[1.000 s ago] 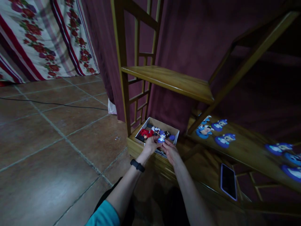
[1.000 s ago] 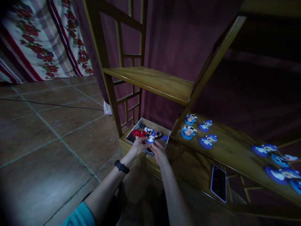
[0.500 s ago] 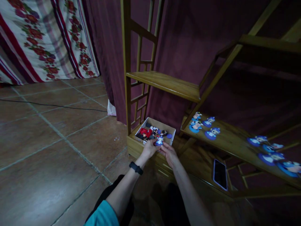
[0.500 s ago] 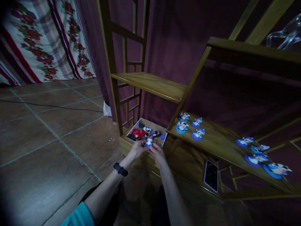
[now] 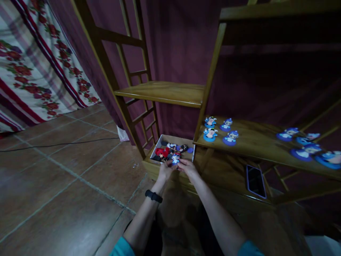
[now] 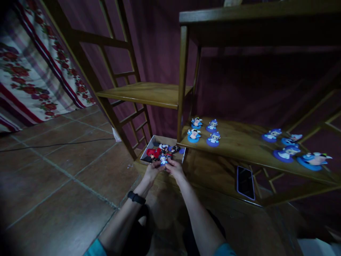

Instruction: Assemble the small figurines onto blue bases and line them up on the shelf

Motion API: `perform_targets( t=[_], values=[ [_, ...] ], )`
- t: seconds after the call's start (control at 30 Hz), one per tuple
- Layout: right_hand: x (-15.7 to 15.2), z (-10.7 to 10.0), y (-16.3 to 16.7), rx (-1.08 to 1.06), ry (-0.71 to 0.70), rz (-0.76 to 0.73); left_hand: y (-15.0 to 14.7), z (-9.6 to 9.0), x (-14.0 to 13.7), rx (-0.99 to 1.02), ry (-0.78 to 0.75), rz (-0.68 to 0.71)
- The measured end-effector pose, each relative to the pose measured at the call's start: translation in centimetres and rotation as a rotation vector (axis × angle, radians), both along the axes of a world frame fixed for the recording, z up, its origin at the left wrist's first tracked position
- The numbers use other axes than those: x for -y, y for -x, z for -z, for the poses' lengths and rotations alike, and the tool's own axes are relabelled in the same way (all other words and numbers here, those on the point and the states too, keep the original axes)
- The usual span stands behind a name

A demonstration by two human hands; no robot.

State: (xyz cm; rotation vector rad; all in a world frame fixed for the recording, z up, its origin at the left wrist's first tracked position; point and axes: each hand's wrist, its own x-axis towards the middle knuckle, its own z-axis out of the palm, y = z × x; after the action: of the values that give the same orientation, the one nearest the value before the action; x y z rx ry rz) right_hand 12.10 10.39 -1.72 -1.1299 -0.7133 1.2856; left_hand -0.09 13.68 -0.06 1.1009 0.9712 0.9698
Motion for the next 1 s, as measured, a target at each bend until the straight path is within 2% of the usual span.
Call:
perform_targets(
  t=[0.17, 0.33, 0.6, 1.0],
  values=[
    [-0.4, -0.2, -0.4, -0.008, -0.035, 0.062, -1.1, -0.6, 0.4, 0.051, 0.038, -0.130],
    [-1.0, -0.4, -1.1, 0.005, 0.038, 0.065, -1.8, -0.6, 0.3, 0.068, 0.037, -0.173],
    [-2.0, 0.2, -0.9, -0.011, 0.049, 0.045, -1.9, 0.5, -0.8, 0.109, 0.082, -0.157],
    [-1.9, -0.1, -1.5, -0.001, 0.085, 0.059, -1.8, 2.0, -2.8, 0.021, 0.024, -0.035]
  ],
)
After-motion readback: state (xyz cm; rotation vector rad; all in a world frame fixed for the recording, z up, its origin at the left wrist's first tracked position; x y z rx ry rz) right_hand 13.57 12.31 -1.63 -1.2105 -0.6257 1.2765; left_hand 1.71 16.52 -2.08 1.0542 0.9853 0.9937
